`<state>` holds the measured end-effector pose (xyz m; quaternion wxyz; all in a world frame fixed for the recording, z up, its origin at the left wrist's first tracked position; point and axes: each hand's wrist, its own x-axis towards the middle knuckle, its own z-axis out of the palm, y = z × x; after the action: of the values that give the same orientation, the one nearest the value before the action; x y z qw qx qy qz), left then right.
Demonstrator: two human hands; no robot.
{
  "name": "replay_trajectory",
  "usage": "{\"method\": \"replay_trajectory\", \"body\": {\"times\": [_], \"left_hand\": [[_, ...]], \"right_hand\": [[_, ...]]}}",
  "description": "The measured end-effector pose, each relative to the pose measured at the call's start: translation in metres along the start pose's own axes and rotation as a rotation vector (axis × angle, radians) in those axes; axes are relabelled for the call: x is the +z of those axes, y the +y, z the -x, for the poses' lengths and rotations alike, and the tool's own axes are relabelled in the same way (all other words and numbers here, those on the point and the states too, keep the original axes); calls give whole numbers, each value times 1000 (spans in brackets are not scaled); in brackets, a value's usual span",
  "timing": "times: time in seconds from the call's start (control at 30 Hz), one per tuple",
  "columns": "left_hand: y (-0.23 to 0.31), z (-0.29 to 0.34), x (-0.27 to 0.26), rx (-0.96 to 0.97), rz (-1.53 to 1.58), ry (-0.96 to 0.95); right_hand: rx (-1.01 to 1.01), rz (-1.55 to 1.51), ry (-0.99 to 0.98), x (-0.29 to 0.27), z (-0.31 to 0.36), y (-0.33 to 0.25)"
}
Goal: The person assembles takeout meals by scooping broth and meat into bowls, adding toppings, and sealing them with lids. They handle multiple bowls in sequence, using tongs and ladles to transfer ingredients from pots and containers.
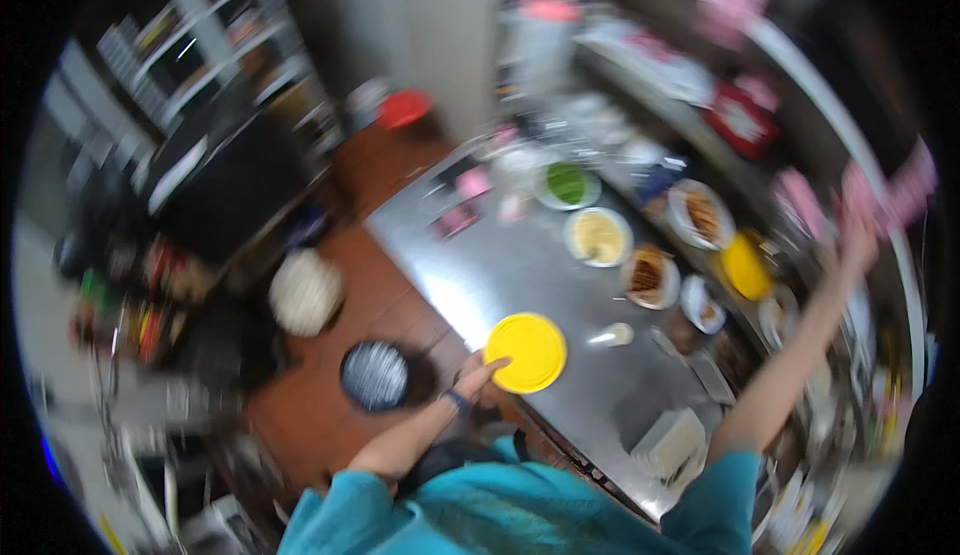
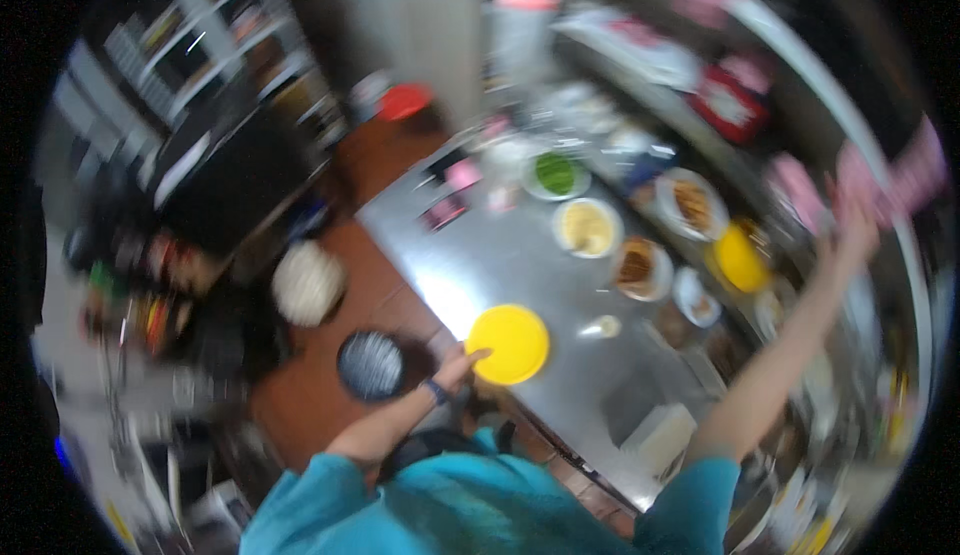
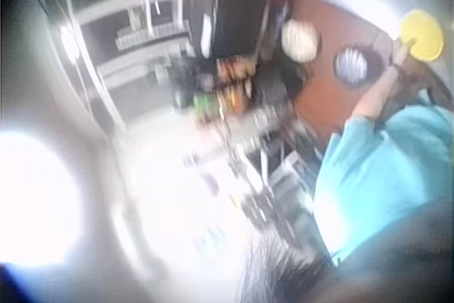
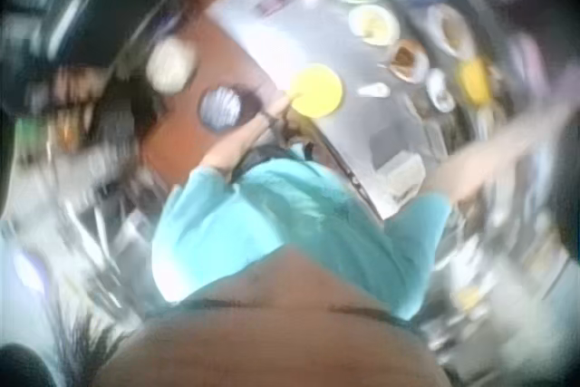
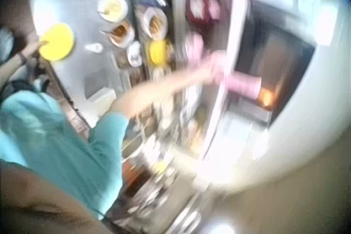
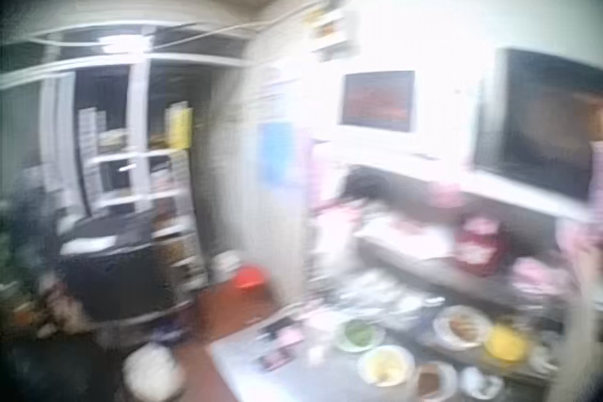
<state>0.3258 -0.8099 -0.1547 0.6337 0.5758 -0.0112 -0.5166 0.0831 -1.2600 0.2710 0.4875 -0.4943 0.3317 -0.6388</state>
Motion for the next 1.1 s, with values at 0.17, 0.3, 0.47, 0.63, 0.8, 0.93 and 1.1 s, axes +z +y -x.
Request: {"method": "replay_trajectory", "body": {"times": [0.17,0.3,0.47,0.63,0.8,0.93,1.1], "left_hand": [[14,61,-59,163,73,199],[8,116,-99,291,128,440],[-6,196,-170,345,182,709],[-35,292,-266,382,575,688],[-34,387,-371,394,527,728],[-32,446,-451,441,485,882],[-44,493,-538,475,567,1271]], "right_hand": [[338,254,-625,52,197,143],[340,709,-1655,130,420,207],[-315,992,-1951,212,552,178],[550,522,-2111,255,657,227],[1378,233,-2236,287,777,247],[1510,66,-2193,315,881,221],[1191,194,-2277,413,1035,211]]}}
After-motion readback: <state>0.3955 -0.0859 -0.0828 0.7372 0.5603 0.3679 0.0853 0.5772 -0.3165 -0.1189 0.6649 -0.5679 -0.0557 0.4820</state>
